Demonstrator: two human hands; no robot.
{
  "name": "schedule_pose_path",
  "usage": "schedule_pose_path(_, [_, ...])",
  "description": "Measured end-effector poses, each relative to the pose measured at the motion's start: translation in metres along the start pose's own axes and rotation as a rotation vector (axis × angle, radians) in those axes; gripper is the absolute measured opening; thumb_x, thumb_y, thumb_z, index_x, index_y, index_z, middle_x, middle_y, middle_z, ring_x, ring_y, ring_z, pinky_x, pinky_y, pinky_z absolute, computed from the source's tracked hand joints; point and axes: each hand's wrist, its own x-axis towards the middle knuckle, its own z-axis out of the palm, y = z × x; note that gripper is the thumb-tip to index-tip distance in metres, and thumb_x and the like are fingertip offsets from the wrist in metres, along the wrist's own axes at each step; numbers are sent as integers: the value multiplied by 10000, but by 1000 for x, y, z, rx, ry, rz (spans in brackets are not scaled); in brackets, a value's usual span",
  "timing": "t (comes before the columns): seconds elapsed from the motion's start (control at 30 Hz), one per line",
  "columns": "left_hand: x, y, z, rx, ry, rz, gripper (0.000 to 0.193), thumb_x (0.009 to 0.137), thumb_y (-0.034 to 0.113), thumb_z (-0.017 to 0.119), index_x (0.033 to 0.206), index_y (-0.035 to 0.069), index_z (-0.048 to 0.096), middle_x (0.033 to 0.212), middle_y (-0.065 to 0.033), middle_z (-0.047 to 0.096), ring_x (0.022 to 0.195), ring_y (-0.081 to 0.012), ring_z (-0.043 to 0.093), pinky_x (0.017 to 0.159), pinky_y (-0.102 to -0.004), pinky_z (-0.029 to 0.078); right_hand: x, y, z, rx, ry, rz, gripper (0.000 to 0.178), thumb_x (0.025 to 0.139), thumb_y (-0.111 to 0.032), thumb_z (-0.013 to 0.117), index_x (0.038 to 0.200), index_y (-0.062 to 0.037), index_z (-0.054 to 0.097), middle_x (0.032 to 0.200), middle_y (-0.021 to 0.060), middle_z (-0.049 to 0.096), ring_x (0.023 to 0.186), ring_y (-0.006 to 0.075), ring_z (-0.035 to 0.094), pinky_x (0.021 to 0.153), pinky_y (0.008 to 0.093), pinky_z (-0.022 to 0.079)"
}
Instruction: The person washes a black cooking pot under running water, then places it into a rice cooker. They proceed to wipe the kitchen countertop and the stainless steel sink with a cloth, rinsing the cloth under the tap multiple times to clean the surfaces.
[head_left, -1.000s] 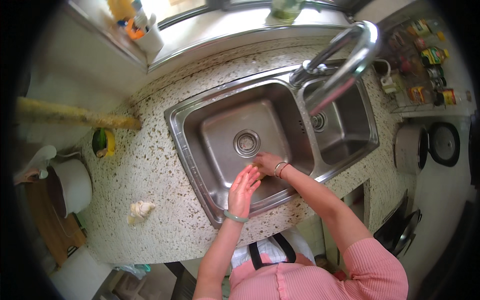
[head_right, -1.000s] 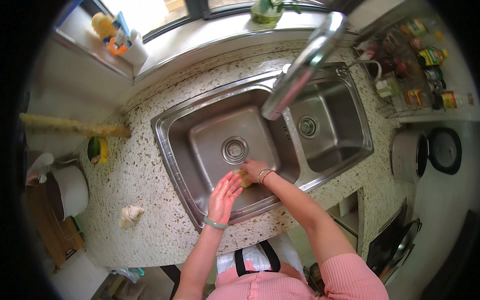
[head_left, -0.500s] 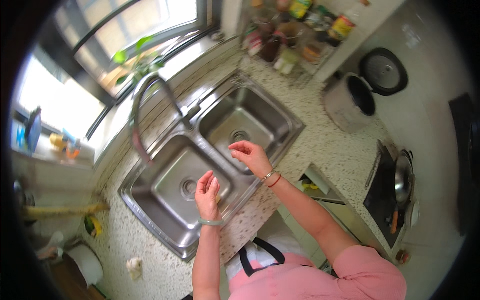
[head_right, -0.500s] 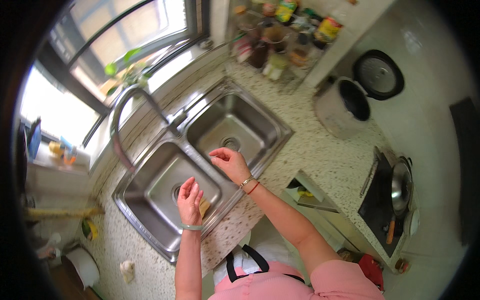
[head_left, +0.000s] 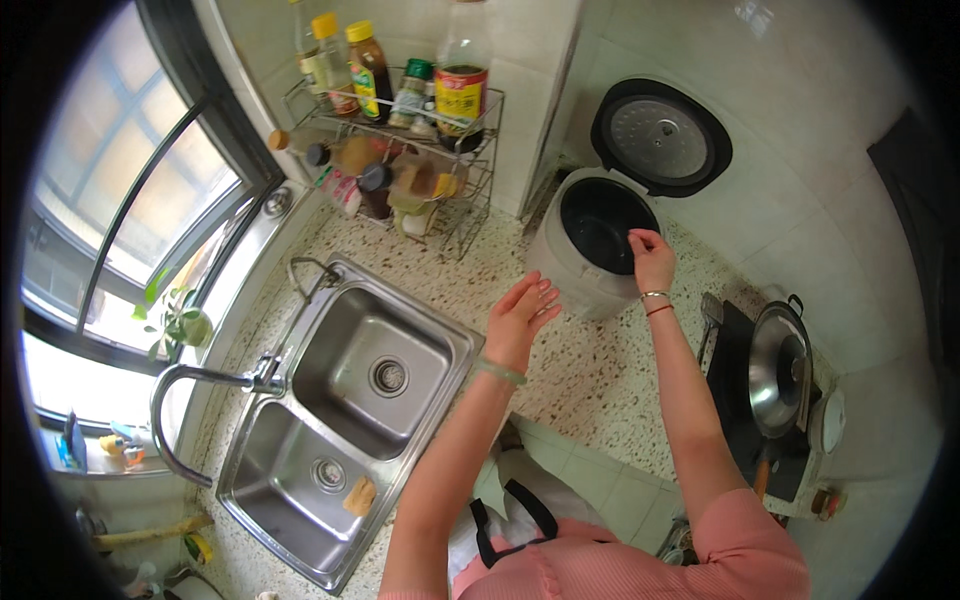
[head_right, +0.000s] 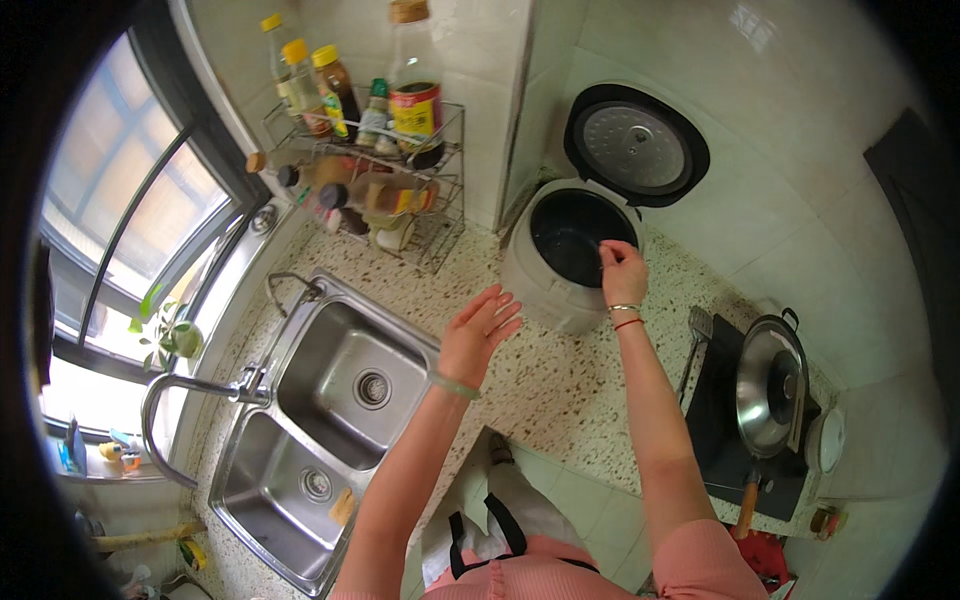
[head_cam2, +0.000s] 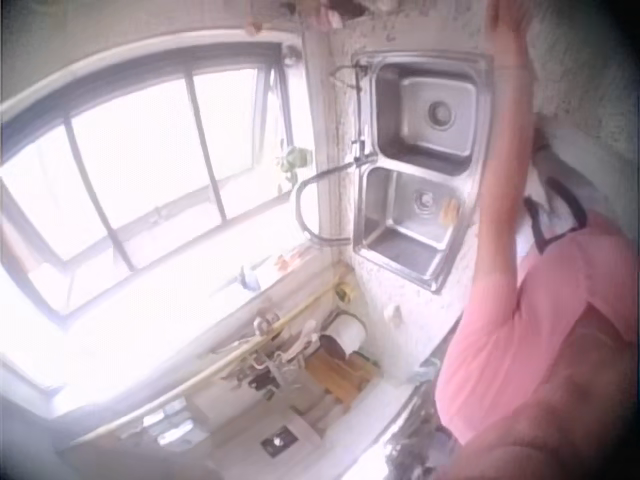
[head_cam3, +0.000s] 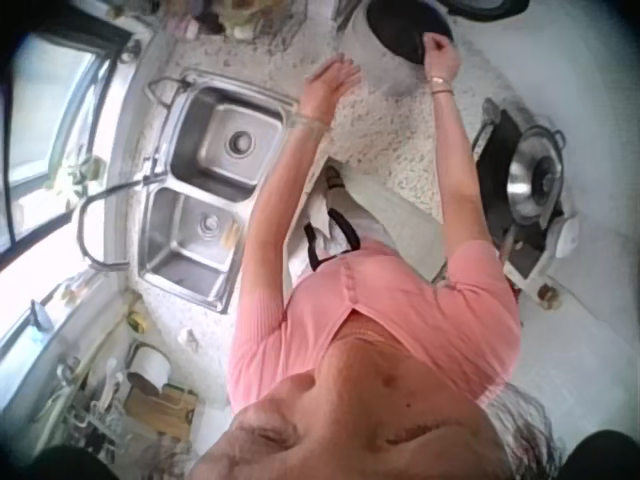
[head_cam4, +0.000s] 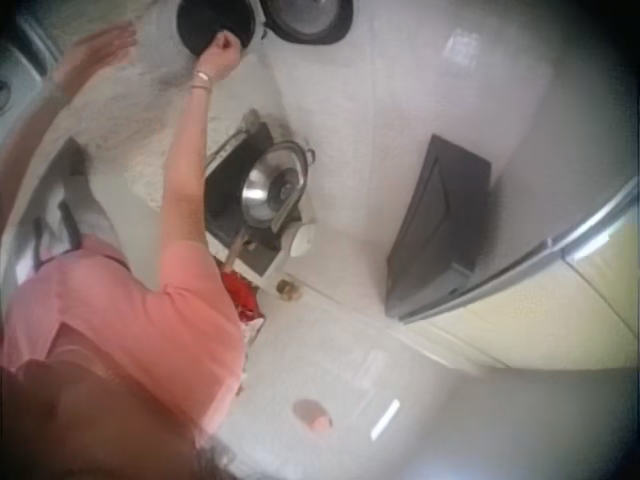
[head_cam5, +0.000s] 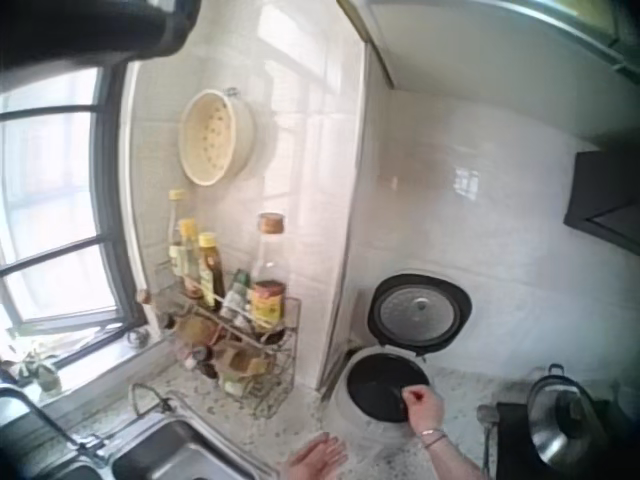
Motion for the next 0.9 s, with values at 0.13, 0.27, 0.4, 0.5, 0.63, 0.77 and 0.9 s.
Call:
schedule_pose_path(0.13, [73,-22,24,161,99,51,473,927,122,590,1326,-80,437,1254,-158,544,1120,-242,567,908,-350,521,41,29,-12,-426,14,7,255,794,-261,733,1004,-121,703,941,70,654,843,266,642,721,382,517])
schedule_pose_path(0.27, [109,-31,35,319,145,52,528,932,109,576,1370,-103,371,1236,-152,559,1080,-221,589,861,-334,535,65,61,-3,-435,-86,79,267,794,-256,734,1019,-116,699,957,81,656,857,278,644,736,391,517])
schedule_pose_path(0.4, [127,-33,27,389,147,81,526,945,128,565,1374,-102,366,1198,-144,586,1048,-210,603,851,-330,537,70,83,15,-205,-100,131,245,793,-197,735,1005,-79,699,955,106,678,845,284,654,753,384,517])
schedule_pose_path(0.5, [126,-29,37,377,157,80,506,951,135,555,1368,-93,381,1180,-138,598,1020,-201,607,840,-327,539,74,88,12,-107,-83,109,230,790,-136,730,1001,-52,696,936,117,688,820,259,659,759,357,516])
schedule_pose_path(0.63, [121,-24,40,339,136,53,479,948,141,562,1364,-49,416,1183,-118,595,994,-186,604,824,-323,543,83,109,14,60,-39,90,235,797,-89,718,1026,-44,690,929,87,689,791,192,634,758,317,509])
schedule_pose_path(0.77, [102,-17,40,296,147,48,500,939,138,568,1392,2,405,1159,-94,584,1000,-185,594,798,-358,557,84,69,-8,92,-77,51,244,863,-103,672,1094,-24,658,1020,81,676,934,168,623,857,292,491])
schedule_pose_path(0.9, [65,0,50,209,55,96,646,903,138,617,1458,37,302,1155,-102,515,934,-196,611,760,-371,584,87,13,-59,276,-74,-117,267,911,-120,640,1168,-47,650,1049,31,657,963,112,578,883,256,450])
